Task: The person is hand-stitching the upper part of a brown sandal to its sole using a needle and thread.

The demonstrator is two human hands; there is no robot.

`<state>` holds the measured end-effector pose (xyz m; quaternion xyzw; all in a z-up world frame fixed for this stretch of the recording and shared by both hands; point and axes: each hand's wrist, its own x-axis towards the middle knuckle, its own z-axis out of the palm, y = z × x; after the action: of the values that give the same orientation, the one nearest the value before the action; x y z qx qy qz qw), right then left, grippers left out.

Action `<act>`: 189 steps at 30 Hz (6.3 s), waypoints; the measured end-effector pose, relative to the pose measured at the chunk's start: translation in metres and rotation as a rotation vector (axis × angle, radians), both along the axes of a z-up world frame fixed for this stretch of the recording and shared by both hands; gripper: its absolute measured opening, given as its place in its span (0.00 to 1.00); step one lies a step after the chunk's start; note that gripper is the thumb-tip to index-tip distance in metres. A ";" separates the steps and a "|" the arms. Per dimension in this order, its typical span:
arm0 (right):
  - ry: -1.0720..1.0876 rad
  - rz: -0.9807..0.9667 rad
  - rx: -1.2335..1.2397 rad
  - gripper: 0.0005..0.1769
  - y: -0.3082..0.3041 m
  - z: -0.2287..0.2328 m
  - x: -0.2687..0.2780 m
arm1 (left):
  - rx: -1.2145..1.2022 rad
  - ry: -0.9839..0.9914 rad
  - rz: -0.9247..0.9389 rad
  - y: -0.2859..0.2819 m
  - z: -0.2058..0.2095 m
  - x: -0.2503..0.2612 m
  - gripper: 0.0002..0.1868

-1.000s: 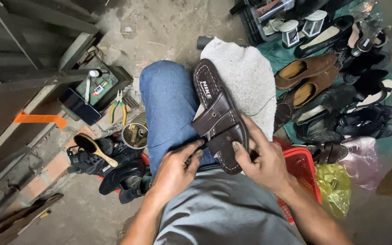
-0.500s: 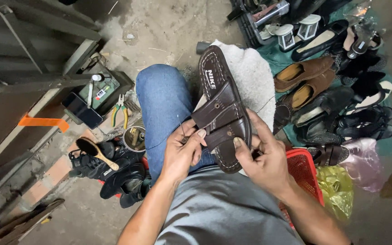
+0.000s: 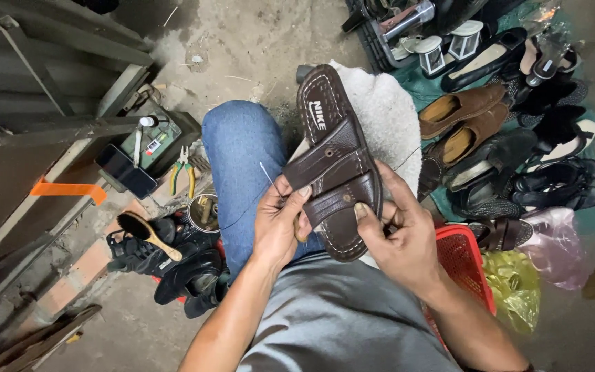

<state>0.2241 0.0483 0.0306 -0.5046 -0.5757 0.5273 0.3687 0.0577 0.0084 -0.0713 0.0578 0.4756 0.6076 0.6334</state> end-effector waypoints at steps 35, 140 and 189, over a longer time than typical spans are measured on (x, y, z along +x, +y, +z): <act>-0.445 0.008 0.266 0.34 0.014 0.005 0.006 | 0.261 1.261 -0.499 0.048 0.074 -0.021 0.22; -0.348 0.506 0.054 0.29 0.061 0.010 -0.038 | -0.243 1.502 -0.684 -0.009 0.064 -0.049 0.19; -0.767 0.607 -0.106 0.34 0.057 0.000 -0.016 | -1.688 0.904 -0.971 -0.423 -0.123 -0.309 0.16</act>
<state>0.2084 0.1056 0.0307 -0.4900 -0.7634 0.4156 -0.0662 -0.2516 -0.4149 -0.1946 0.0036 0.8581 -0.3119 0.4078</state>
